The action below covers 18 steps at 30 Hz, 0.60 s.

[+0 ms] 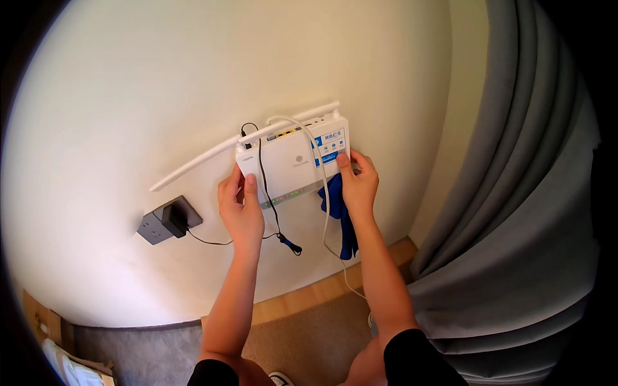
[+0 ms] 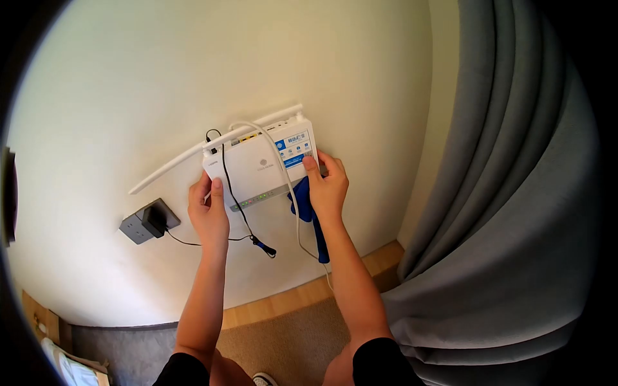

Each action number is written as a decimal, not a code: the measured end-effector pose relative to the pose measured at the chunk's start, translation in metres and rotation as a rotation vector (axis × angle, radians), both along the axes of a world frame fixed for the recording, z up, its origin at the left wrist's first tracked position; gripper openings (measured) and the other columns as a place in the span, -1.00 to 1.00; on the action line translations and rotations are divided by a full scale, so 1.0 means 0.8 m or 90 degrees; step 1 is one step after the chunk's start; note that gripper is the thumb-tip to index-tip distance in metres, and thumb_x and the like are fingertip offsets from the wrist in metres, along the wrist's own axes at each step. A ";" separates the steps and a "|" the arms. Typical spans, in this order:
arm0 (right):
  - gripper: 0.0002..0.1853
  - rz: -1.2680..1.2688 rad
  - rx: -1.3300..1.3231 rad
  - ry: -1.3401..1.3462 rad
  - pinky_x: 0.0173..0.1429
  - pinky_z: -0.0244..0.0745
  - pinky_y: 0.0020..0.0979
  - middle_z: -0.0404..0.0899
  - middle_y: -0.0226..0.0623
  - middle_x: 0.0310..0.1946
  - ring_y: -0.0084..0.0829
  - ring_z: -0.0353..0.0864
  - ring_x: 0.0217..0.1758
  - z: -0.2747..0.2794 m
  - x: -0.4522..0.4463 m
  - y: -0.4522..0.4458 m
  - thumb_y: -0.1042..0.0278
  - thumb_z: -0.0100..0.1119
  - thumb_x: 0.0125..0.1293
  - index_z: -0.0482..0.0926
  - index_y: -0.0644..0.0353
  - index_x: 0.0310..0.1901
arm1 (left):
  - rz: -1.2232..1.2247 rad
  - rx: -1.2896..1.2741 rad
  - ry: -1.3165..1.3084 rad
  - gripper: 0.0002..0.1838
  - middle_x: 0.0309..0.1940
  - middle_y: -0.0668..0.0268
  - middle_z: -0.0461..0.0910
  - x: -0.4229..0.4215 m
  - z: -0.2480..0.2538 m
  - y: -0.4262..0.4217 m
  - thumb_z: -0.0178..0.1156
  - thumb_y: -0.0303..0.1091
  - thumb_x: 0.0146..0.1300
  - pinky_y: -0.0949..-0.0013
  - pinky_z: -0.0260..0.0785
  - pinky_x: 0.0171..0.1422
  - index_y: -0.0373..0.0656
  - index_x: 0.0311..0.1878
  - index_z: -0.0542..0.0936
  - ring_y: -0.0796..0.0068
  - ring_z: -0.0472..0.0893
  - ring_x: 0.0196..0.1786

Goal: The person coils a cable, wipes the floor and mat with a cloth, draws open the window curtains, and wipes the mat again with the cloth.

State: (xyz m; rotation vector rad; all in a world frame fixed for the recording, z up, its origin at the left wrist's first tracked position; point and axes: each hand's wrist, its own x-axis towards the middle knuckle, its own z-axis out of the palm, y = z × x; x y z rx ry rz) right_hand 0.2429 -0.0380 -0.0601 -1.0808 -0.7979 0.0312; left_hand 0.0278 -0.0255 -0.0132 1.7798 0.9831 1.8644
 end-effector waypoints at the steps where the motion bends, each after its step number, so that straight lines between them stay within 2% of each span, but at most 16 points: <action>1: -0.56 0.000 0.021 -0.015 -0.01 0.54 -0.36 0.67 -0.27 -0.13 -0.37 0.63 -0.11 -0.002 0.002 -0.001 0.03 0.40 0.38 0.71 0.28 0.05 | -0.015 -0.021 0.011 -0.59 0.05 0.23 0.53 -0.004 0.001 -0.001 0.23 -0.32 0.50 0.35 0.49 0.17 -0.28 0.32 0.57 0.45 0.59 0.03; 5: -0.61 -0.039 -0.011 0.032 0.01 0.53 -0.38 0.69 -0.26 -0.17 -0.39 0.63 -0.07 -0.003 0.019 -0.018 0.05 0.33 0.44 0.71 0.25 0.02 | -0.035 -0.012 -0.006 -0.57 0.06 0.19 0.55 -0.018 -0.006 -0.021 0.26 -0.32 0.48 0.36 0.48 0.17 -0.28 0.33 0.55 0.39 0.60 0.06; 7: -0.64 -0.111 -0.015 0.078 -0.10 0.48 -0.43 0.63 -0.35 -0.32 -0.48 0.57 -0.17 -0.013 0.039 -0.027 0.05 0.24 0.51 0.69 0.27 -0.11 | 0.019 0.086 0.091 -0.61 0.11 0.21 0.57 -0.033 -0.027 -0.040 0.23 -0.42 0.47 0.37 0.45 0.21 -0.25 0.32 0.54 0.42 0.58 0.15; 8: -0.64 -0.108 -0.023 0.077 -0.10 0.48 -0.43 0.63 -0.35 -0.32 -0.48 0.57 -0.17 -0.015 0.042 -0.033 0.05 0.24 0.51 0.69 0.27 -0.11 | 0.022 0.078 0.092 -0.61 0.11 0.21 0.57 -0.040 -0.043 -0.053 0.23 -0.42 0.47 0.37 0.45 0.21 -0.25 0.32 0.54 0.42 0.58 0.15; 10: -0.62 0.018 -0.039 0.182 -0.21 0.34 -0.50 0.49 -0.47 -0.45 -0.59 0.44 -0.31 -0.007 0.040 -0.066 0.06 0.17 0.56 0.65 0.26 -0.24 | -0.075 0.040 0.197 -0.59 0.15 0.17 0.55 -0.044 -0.082 -0.083 0.29 -0.43 0.41 0.31 0.45 0.26 -0.26 0.29 0.53 0.36 0.56 0.23; 12: -0.62 0.063 -0.062 0.220 -0.24 0.28 -0.52 0.45 -0.51 -0.46 -0.63 0.37 -0.35 0.000 0.017 -0.085 0.07 0.16 0.56 0.63 0.24 -0.28 | -0.292 -0.139 0.177 -0.54 0.11 0.08 0.58 -0.021 -0.107 -0.104 0.35 -0.31 0.38 0.26 0.45 0.24 -0.25 0.28 0.53 0.24 0.59 0.19; 13: -0.62 0.114 -0.069 0.258 -0.26 0.23 -0.54 0.40 -0.55 -0.47 -0.67 0.30 -0.38 0.005 0.002 -0.090 0.08 0.16 0.57 0.61 0.23 -0.32 | -0.298 -0.151 0.170 -0.54 0.11 0.08 0.58 -0.006 -0.118 -0.113 0.35 -0.31 0.38 0.26 0.45 0.24 -0.25 0.28 0.53 0.24 0.59 0.19; 15: -0.64 0.116 -0.084 0.243 -0.24 0.23 -0.58 0.42 -0.56 -0.46 -0.70 0.31 -0.37 0.006 -0.030 -0.104 0.08 0.17 0.56 0.60 0.20 -0.32 | -0.418 -0.178 0.076 -0.54 0.09 0.15 0.61 0.020 -0.134 -0.124 0.37 -0.36 0.37 0.25 0.43 0.31 -0.26 0.26 0.51 0.32 0.59 0.18; 16: -0.66 0.175 -0.108 0.262 -0.23 0.24 -0.57 0.41 -0.56 -0.46 -0.70 0.31 -0.37 0.005 -0.048 -0.116 0.10 0.18 0.56 0.60 0.19 -0.31 | -0.424 -0.184 0.072 -0.54 0.09 0.15 0.61 0.022 -0.140 -0.129 0.37 -0.36 0.37 0.25 0.43 0.31 -0.26 0.26 0.51 0.32 0.59 0.18; 18: -0.70 0.272 -0.146 0.285 -0.22 0.27 -0.57 0.43 -0.57 -0.46 -0.71 0.33 -0.35 -0.011 -0.082 -0.136 0.13 0.20 0.54 0.60 0.18 -0.29 | -0.543 -0.220 0.011 -0.55 0.04 0.20 0.63 0.016 -0.149 -0.140 0.35 -0.32 0.40 0.26 0.43 0.27 -0.23 0.28 0.50 0.36 0.59 0.14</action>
